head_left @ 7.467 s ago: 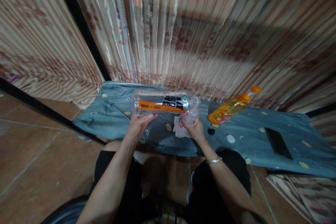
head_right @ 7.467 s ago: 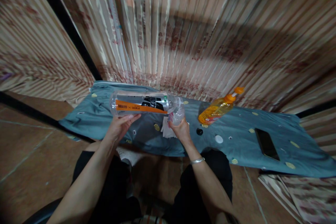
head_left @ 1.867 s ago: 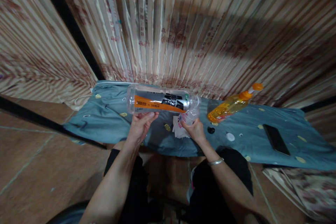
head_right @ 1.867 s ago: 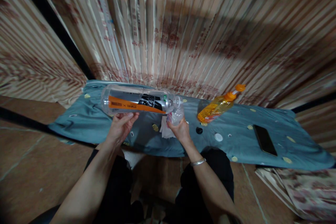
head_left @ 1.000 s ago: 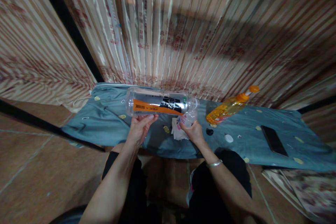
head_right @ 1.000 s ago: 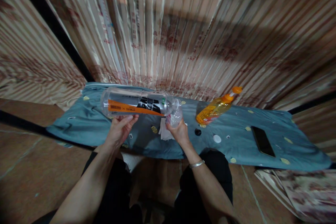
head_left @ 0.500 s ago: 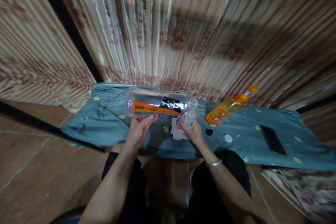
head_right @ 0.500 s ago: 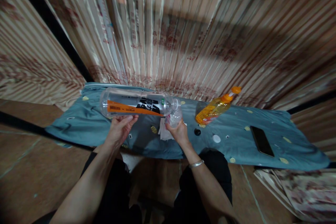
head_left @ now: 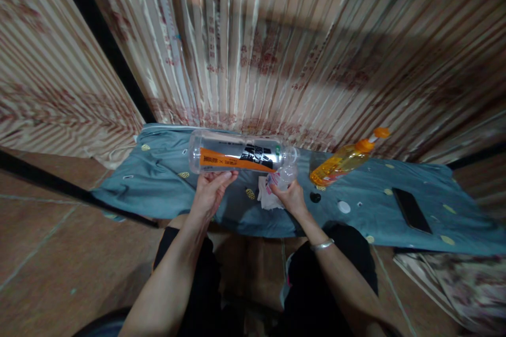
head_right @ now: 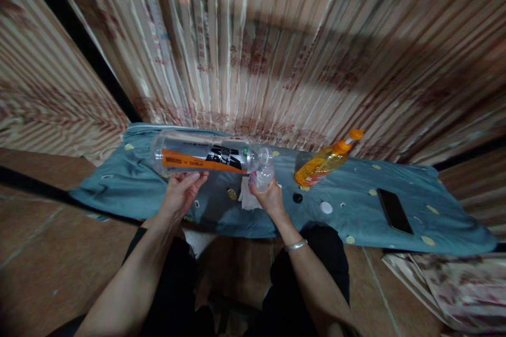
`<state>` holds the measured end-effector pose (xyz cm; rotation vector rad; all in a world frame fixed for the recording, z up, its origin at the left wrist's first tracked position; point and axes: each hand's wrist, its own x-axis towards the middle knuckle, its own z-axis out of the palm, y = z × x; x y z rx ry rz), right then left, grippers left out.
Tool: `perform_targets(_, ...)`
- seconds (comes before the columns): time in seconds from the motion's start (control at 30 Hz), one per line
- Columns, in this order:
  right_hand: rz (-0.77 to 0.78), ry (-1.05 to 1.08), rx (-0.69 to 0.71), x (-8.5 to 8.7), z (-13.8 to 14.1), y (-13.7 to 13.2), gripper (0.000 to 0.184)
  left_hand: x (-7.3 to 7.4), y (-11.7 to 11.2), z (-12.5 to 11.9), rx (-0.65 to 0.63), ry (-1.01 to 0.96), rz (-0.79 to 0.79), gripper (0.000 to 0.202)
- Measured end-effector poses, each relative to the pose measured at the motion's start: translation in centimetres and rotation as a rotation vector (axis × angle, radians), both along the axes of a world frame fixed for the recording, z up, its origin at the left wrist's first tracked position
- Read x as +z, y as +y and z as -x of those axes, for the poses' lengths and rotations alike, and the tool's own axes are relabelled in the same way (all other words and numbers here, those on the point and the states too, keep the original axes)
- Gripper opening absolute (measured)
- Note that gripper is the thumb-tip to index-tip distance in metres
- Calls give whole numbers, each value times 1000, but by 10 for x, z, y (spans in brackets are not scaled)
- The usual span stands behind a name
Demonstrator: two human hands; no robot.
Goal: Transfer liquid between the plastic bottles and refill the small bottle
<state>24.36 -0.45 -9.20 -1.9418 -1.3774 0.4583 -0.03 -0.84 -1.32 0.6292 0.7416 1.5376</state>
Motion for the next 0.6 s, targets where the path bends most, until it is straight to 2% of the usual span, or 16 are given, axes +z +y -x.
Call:
perform_targets(0.33, 15, 5, 0, 4, 2, -1, 64, 6, -1, -2, 6, -14, 5, 42)
perform_targets(0.6, 17, -16, -9, -1, 0, 1, 63, 4, -1, -3, 10, -13, 7, 44)
